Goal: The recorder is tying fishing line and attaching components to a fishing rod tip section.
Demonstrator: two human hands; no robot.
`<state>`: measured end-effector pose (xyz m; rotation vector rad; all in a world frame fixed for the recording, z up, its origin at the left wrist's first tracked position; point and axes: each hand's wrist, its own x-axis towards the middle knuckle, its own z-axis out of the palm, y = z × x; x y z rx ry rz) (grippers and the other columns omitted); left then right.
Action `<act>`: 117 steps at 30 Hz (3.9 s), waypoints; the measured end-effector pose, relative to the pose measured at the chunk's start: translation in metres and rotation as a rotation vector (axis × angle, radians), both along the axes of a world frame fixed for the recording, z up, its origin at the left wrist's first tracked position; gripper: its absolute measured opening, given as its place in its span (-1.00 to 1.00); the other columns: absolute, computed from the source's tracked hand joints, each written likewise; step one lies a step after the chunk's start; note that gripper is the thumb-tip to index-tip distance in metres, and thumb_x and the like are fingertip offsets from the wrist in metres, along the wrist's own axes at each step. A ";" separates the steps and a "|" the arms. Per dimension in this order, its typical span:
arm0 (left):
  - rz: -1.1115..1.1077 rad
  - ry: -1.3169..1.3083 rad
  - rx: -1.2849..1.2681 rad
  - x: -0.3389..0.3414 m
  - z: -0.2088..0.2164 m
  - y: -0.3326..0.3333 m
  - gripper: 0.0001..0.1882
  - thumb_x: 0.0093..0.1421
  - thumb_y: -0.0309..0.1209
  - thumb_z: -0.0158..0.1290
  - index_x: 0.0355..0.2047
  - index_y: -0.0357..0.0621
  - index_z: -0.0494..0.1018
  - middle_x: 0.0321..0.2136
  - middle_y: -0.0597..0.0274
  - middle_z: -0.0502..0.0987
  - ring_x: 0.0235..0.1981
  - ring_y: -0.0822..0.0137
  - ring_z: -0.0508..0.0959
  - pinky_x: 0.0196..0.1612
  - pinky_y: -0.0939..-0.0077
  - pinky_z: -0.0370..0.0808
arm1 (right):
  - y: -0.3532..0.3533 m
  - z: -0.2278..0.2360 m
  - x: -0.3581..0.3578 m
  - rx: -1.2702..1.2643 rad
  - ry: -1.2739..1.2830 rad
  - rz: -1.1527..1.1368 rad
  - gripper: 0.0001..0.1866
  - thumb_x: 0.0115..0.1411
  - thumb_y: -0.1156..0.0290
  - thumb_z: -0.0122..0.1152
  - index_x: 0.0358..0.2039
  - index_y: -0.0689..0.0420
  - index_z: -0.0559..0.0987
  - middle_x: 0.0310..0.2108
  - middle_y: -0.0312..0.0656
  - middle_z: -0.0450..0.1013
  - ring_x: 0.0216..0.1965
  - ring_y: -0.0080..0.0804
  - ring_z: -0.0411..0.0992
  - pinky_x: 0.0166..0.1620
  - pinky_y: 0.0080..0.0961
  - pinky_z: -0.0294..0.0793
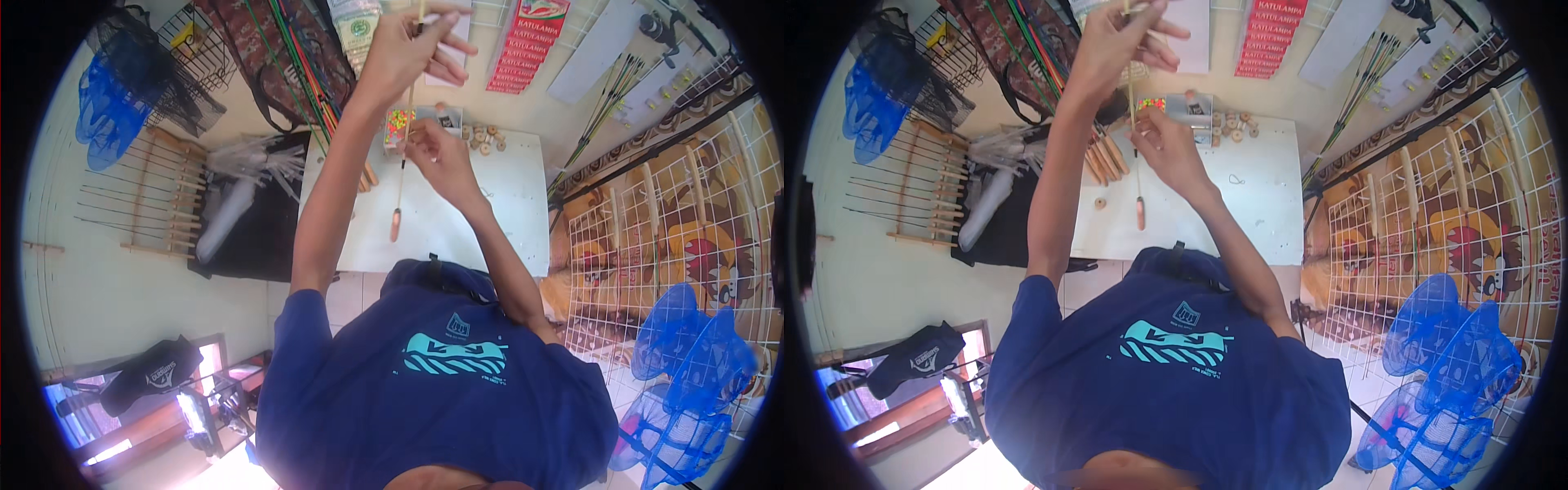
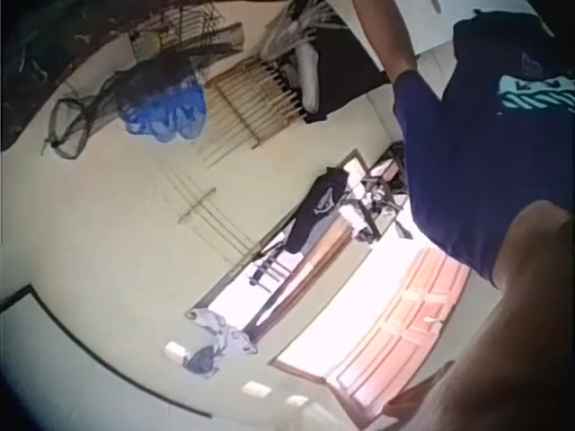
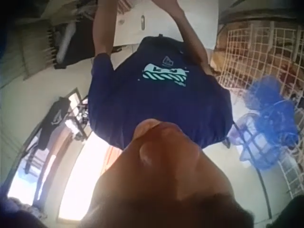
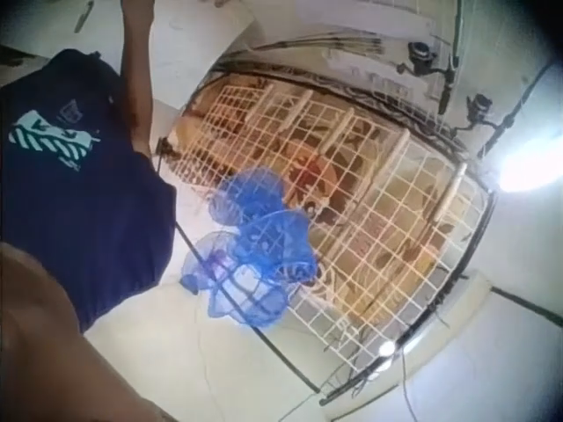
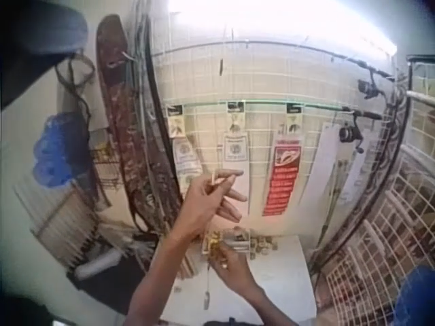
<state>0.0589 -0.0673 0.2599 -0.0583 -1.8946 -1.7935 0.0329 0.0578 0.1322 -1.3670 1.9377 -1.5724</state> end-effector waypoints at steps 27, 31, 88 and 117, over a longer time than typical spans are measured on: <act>0.282 -0.366 -0.126 0.019 -0.214 0.020 -0.66 0.14 -0.40 0.17 -0.08 -0.25 0.50 -0.34 0.15 0.61 -0.42 0.43 0.58 -0.29 0.56 0.51 | -0.009 -0.009 -0.100 -0.070 -0.181 -0.181 -0.83 0.09 0.48 0.32 -0.36 0.27 0.53 -0.49 -0.17 0.53 -0.39 -0.55 0.53 -0.43 -0.58 0.59; 0.443 -0.299 -0.060 0.019 -0.226 0.027 -0.73 0.19 -0.35 0.14 -0.19 -0.29 0.55 -0.46 0.13 0.61 -0.62 0.52 0.51 -0.52 0.63 0.40 | -0.016 -0.003 -0.102 -0.040 -0.103 -0.199 -0.81 0.08 0.48 0.33 -0.37 0.28 0.51 -0.53 -0.19 0.49 -0.46 -0.56 0.50 -0.48 -0.57 0.59; 0.181 -0.524 0.274 0.051 -0.366 0.049 -0.79 0.20 -0.32 0.05 -0.38 -0.22 0.55 -0.54 0.39 0.46 -0.46 0.57 0.38 -0.34 0.65 0.28 | -0.013 -0.030 -0.062 -0.082 -0.095 -0.228 -0.74 0.24 0.42 0.14 -0.09 0.25 0.54 -0.40 -0.03 0.57 -0.33 -0.34 0.60 -0.27 -0.48 0.62; 0.181 -0.488 0.316 0.052 -0.369 0.038 -0.77 0.21 -0.33 0.06 -0.46 -0.25 0.52 -0.59 0.37 0.46 -0.47 0.56 0.41 -0.33 0.64 0.32 | -0.037 -0.045 -0.059 -0.011 0.033 -0.177 -0.75 0.20 0.42 0.20 -0.15 0.26 0.55 -0.44 -0.06 0.57 -0.34 -0.40 0.59 -0.31 -0.49 0.60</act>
